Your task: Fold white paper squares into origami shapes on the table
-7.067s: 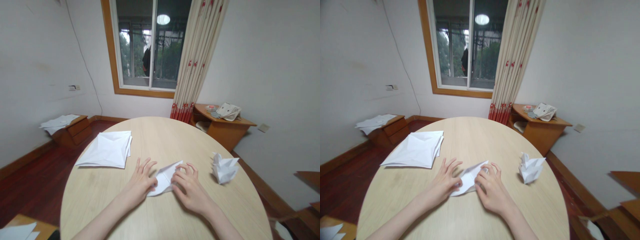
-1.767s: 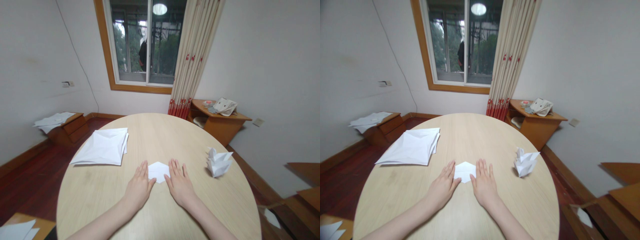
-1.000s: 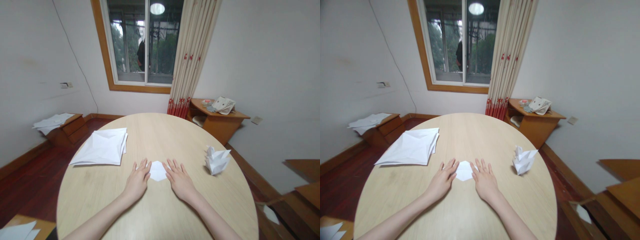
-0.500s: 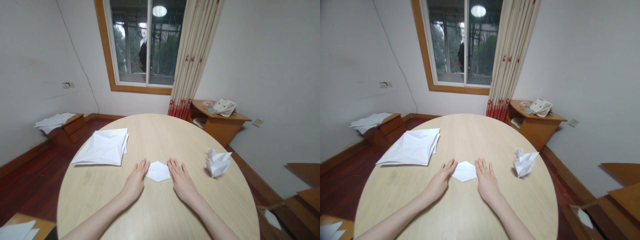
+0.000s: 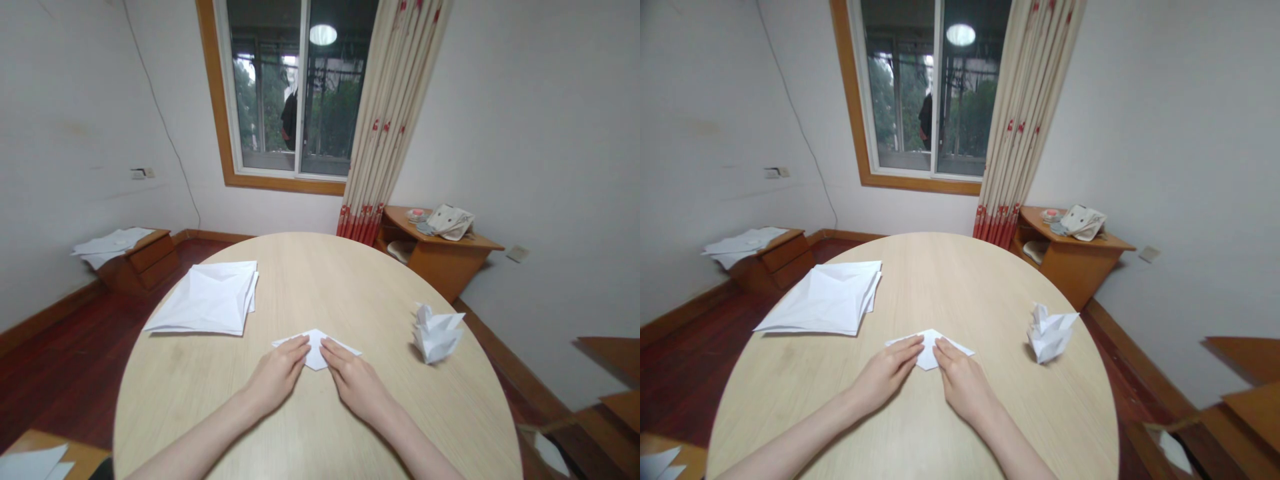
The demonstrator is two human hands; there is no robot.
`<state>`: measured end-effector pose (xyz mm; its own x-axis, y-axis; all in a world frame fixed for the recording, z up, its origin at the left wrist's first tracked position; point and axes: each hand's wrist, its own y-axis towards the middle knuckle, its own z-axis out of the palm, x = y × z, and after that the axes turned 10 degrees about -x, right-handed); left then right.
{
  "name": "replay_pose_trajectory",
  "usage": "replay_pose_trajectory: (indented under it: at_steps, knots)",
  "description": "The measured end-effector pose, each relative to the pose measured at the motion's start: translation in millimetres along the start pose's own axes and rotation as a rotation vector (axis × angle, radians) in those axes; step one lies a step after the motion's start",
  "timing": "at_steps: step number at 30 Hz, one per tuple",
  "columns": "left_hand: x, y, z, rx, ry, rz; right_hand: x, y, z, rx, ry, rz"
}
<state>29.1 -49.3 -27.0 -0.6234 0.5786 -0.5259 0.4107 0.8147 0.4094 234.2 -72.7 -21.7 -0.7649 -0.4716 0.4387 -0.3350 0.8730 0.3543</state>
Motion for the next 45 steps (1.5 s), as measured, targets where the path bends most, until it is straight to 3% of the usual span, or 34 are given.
replay_pose_trajectory:
  at_steps: [6,18,25,30,45]
  knots:
    - [-11,1,-10.9,0.027,0.051,-0.009,12,4,-16,0.078,0.056,0.072]
    - [-15,-1,-13.8,0.012,0.054,-0.042,16,1,-17,0.040,0.019,0.070]
    - [-16,1,-13.0,-0.040,0.089,0.056,20,0,-15,-0.006,-0.010,0.025]
    - [-16,-2,-8.5,-0.045,0.044,0.030,25,1,-16,-0.007,-0.057,0.021]
    - [-15,0,-1.2,-0.088,-0.063,-0.059,16,3,3,-0.157,-0.046,0.013]
